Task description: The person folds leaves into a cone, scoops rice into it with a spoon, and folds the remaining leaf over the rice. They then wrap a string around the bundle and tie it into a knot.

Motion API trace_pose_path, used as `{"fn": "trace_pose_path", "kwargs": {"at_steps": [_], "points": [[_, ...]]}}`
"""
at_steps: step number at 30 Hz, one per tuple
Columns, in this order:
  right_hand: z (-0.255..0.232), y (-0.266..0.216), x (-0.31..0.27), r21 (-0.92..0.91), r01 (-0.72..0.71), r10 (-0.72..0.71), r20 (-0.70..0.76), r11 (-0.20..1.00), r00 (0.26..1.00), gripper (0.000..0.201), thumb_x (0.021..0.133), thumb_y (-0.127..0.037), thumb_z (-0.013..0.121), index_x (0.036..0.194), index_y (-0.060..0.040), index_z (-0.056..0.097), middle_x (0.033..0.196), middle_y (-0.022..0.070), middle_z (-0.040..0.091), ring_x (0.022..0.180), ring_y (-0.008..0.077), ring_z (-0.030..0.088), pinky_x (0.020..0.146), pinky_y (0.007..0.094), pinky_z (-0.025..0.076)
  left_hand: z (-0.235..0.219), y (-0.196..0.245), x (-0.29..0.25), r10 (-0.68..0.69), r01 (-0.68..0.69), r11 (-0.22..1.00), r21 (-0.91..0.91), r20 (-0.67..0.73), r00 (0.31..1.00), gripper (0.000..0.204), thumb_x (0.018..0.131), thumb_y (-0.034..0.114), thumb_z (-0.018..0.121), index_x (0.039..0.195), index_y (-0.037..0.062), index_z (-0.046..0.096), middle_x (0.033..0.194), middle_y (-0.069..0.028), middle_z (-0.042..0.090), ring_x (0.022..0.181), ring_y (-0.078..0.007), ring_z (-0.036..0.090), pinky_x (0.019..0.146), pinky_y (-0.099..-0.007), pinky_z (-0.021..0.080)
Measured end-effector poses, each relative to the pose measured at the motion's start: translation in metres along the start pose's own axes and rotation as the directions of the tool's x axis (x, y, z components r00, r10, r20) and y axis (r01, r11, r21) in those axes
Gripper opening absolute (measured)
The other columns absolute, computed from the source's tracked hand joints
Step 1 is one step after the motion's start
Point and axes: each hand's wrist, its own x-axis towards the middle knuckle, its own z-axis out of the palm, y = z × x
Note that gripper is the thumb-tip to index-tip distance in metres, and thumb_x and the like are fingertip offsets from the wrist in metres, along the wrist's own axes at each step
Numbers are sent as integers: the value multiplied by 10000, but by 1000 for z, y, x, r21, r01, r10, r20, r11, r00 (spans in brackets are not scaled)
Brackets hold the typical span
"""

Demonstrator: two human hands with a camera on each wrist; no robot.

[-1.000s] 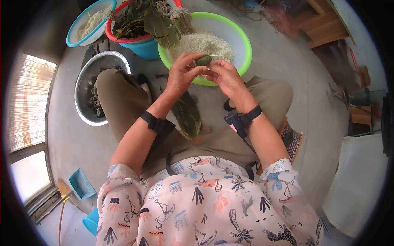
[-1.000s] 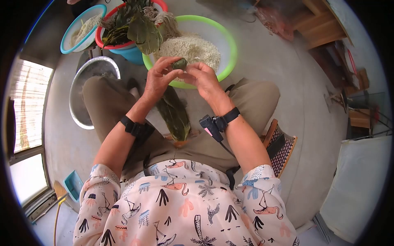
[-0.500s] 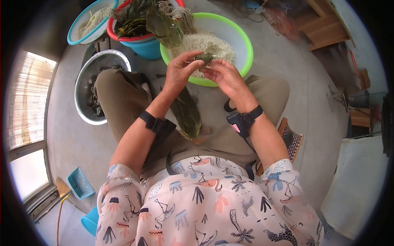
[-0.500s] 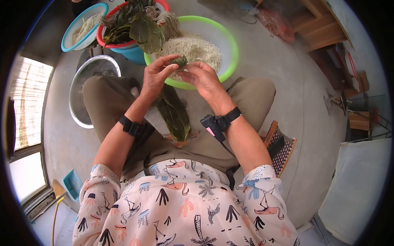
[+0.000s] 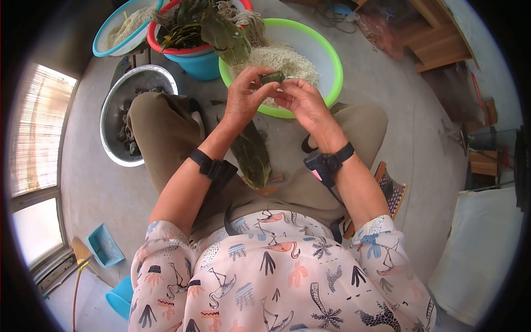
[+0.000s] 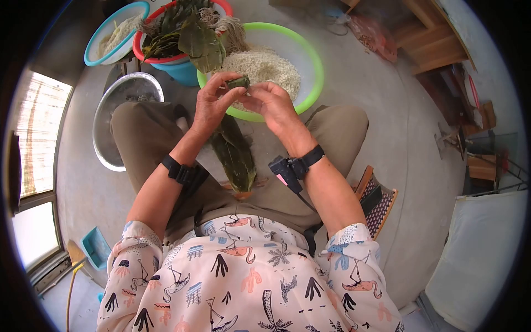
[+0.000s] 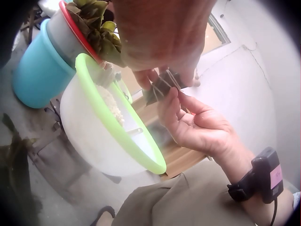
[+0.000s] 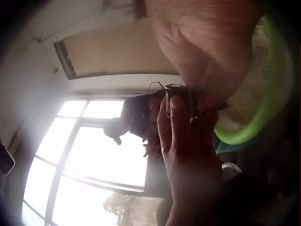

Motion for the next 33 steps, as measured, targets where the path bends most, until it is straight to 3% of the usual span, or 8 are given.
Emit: {"fn": "trace_pose_path", "kwargs": {"at_steps": [6,12,19,21,24,29,31,33], "points": [[11,-4,-1,10,6,-7,88,1000,996,163,916,-87,604,1051,-11,553,1035,115,629,960,247,649,887,383,526,-6,10,0,35,-32,999,30,-89,995,266,797,78,734,1049,46,656,988,7,596,787,-77,482,702,-226,429],[8,-24,2,-120,27,-15,97,992,995,269,939,-143,597,1176,-40,523,1103,95,608,922,201,642,803,310,531,-78,47,22,460,-258,819,513,-319,829,275,749,48,739,1013,73,667,988,-39,650,813,-180,553,731,-284,465],[5,-31,11,-189,41,-18,123,981,992,343,955,-173,579,1259,-37,497,1104,100,609,883,184,640,784,300,535,-164,53,24,580,292,489,822,-556,595,521,730,149,764,1221,116,593,1182,-128,585,1097,-307,538,899,-322,434],[7,-35,12,-256,76,-39,149,964,988,423,988,-221,525,1348,-16,440,1147,120,601,888,170,635,799,286,529,-157,41,27,547,203,549,811,-532,646,613,778,222,749,1324,83,506,1301,-203,494,1204,-340,487,960,-365,411],[22,-38,7,-482,193,-156,115,855,981,497,1005,-313,479,1396,-14,406,1227,138,579,963,181,623,838,292,507,-106,38,38,15,-25,1000,-15,-476,879,576,927,418,575,1362,55,471,1373,-186,442,1279,-283,434,984,-407,403],[60,-35,-16,-600,553,-458,321,578,829,564,973,-376,532,1401,-24,430,1334,135,530,1210,237,516,1003,356,422,-22,40,44,-533,379,580,-721,17,846,813,943,658,332,1485,59,244,1450,-193,355,1317,-305,392,1007,-420,391],[63,-33,-20,-647,762,-391,704,-9,593,608,919,-343,606,1413,-44,418,1384,165,479,1261,314,472,1068,412,358,-6,44,44,-563,418,281,-864,205,801,826,940,661,334,1499,70,194,1468,-182,324,1325,-321,378,1022,-459,386],[50,-35,-17,-687,680,-337,723,-256,603,626,883,-308,641,1410,-52,421,1394,174,460,1269,343,455,1074,431,348,-3,48,40,-519,412,167,-896,275,809,829,941,652,348,1504,74,159,1471,-181,303,1322,-322,378,1037,-484,383]]}}
